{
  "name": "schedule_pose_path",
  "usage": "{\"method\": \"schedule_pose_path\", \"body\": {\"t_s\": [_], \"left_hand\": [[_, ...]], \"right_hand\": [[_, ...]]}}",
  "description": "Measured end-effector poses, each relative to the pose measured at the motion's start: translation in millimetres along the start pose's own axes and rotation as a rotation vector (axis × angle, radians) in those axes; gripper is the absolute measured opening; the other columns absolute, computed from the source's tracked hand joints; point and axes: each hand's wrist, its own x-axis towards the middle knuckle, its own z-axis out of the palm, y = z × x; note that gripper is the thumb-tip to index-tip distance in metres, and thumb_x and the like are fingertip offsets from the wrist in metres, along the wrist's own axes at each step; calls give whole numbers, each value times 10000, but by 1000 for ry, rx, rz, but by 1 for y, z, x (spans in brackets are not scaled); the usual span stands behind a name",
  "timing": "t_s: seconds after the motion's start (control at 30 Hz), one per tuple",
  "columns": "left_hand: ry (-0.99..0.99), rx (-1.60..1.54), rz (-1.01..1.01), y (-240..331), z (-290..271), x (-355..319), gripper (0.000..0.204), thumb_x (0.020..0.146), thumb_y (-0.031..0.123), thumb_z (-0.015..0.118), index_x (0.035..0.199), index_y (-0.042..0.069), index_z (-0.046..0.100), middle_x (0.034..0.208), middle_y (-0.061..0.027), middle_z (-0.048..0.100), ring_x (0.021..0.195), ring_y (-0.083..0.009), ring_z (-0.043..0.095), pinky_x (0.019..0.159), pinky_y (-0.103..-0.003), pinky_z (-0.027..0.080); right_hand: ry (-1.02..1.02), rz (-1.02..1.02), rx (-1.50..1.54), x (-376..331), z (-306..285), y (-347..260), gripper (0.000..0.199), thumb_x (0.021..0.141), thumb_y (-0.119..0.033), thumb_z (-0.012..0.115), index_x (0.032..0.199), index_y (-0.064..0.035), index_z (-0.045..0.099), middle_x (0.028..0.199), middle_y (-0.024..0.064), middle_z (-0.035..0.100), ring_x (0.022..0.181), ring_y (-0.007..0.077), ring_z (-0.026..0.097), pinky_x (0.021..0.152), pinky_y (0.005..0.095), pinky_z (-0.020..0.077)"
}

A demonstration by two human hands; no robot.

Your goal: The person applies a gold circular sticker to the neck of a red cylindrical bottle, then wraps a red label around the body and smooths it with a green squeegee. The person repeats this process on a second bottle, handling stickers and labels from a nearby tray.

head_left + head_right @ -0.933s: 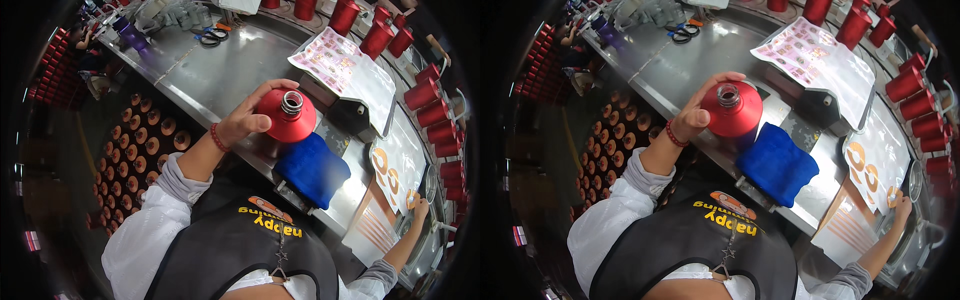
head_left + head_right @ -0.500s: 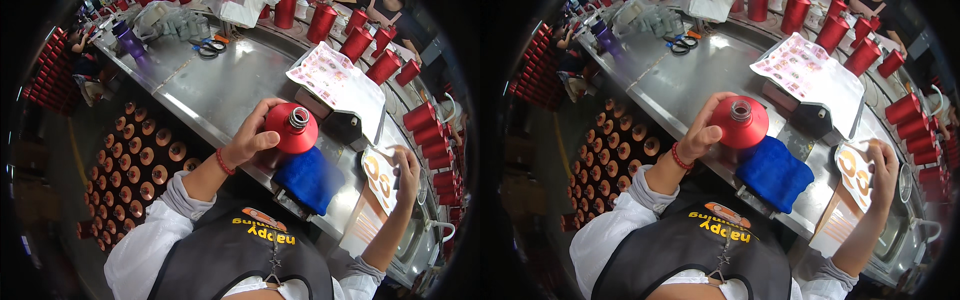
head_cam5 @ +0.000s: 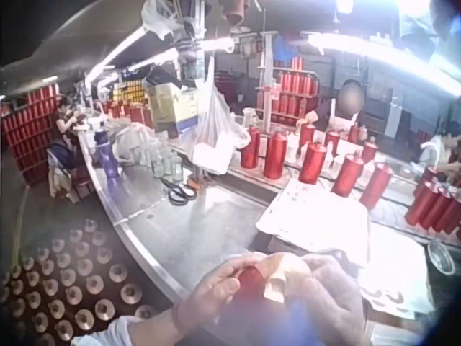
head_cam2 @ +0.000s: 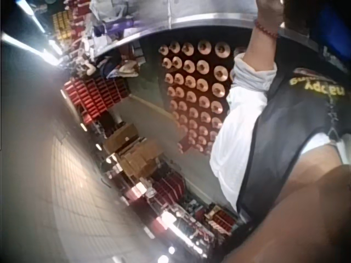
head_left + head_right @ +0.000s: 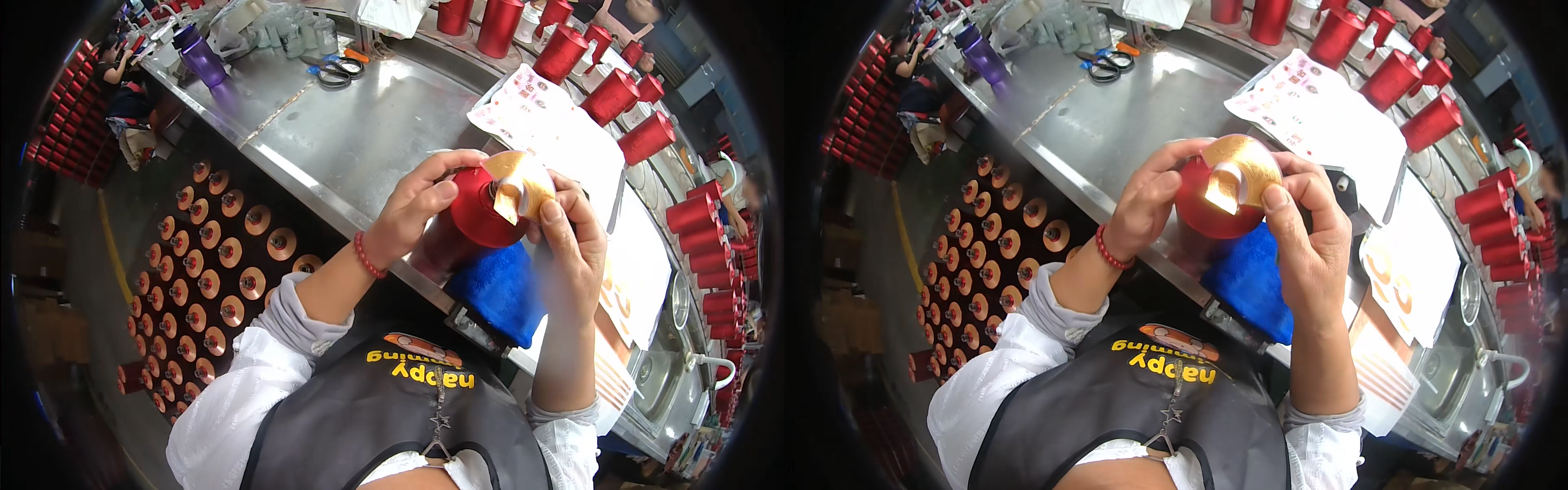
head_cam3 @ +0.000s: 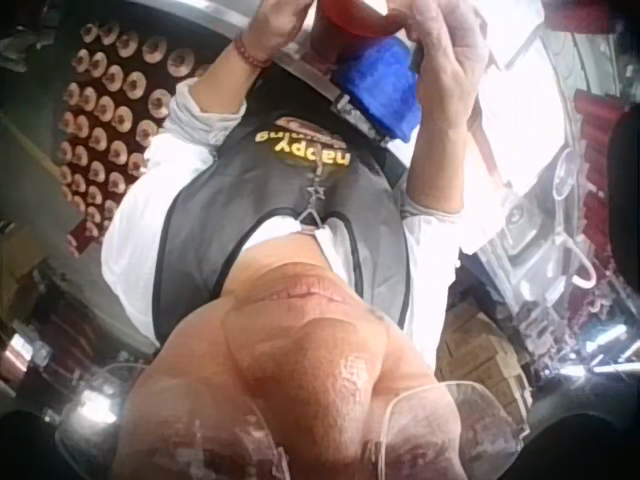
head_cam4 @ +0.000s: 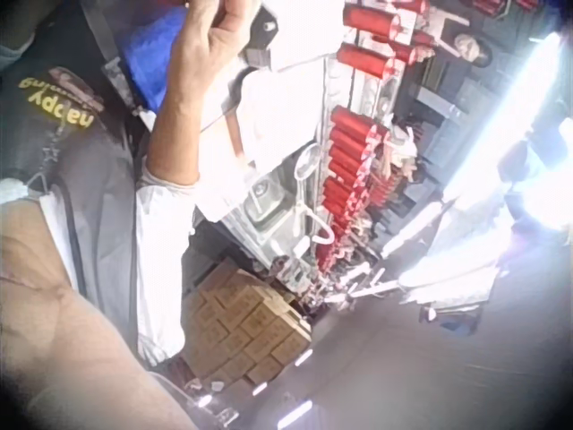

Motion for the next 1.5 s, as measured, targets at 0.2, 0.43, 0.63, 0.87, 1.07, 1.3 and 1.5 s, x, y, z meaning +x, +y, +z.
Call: {"method": "schedule_pose_path", "body": {"t_s": [0.2, 0.43, 0.63, 0.87, 1.07, 1.3, 1.5], "left_hand": [[113, 1011, 539, 15, 28, -4, 577, 811, 277, 763, 1267, 30, 509, 1255, -181, 547, 1300, -401, 428, 1144, -512, 275], [182, 1071, 630, 27, 17, 6, 197, 798, 109, 686, 988, 63, 664, 1165, -187, 600, 1254, -446, 438, 1112, -543, 306], [-50, 610, 286, 57, 14, 19, 330, 882, 213, 613, 1149, 22, 650, 1251, -195, 606, 1244, -296, 505, 1088, -394, 339], [-343, 725, 160, 85, -1, 42, 232, 831, 153, 699, 978, 45, 556, 927, -33, 607, 862, -121, 557, 770, -261, 441], [-227, 410, 58, 78, -3, 20, 168, 858, 153, 677, 928, 55, 560, 788, -29, 582, 682, -112, 556, 629, -264, 428], [-58, 511, -197, 66, -13, 15, 108, 932, 97, 642, 926, 17, 570, 1020, -112, 625, 835, -99, 597, 730, -254, 462], [-41, 967, 323, 47, -21, 26, 98, 881, 114, 728, 893, 34, 672, 946, -149, 662, 953, -262, 637, 763, -335, 519]], "right_hand": [[-6, -102, -78, -1, -1, -4, 164, 941, -144, 682, 896, 11, 653, 1261, 169, 590, 1168, 224, 544, 1022, 364, 397], [-59, -170, -201, 2, -1, -17, 156, 903, -136, 705, 897, 16, 669, 1289, 190, 574, 1231, 277, 519, 1075, 413, 355], [-152, -275, -443, 14, -3, -31, 110, 839, -95, 725, 913, -13, 722, 1292, 212, 569, 1210, 301, 548, 1021, 420, 425], [-288, -452, -618, 31, -4, -47, 130, 776, -17, 760, 897, -33, 716, 1314, 220, 540, 1124, 338, 605, 982, 424, 469], [-419, -303, -600, 19, 6, -42, 161, 781, 11, 747, 913, -17, 658, 1308, 231, 520, 1114, 361, 600, 870, 390, 517], [-362, -290, -638, 26, 1, -10, 90, 844, -52, 720, 855, -8, 641, 1259, 216, 541, 1077, 361, 584, 884, 415, 484], [-315, -252, -653, 23, -4, 8, 100, 856, -70, 726, 847, -10, 646, 1257, 204, 543, 1103, 364, 553, 941, 431, 446]]}}
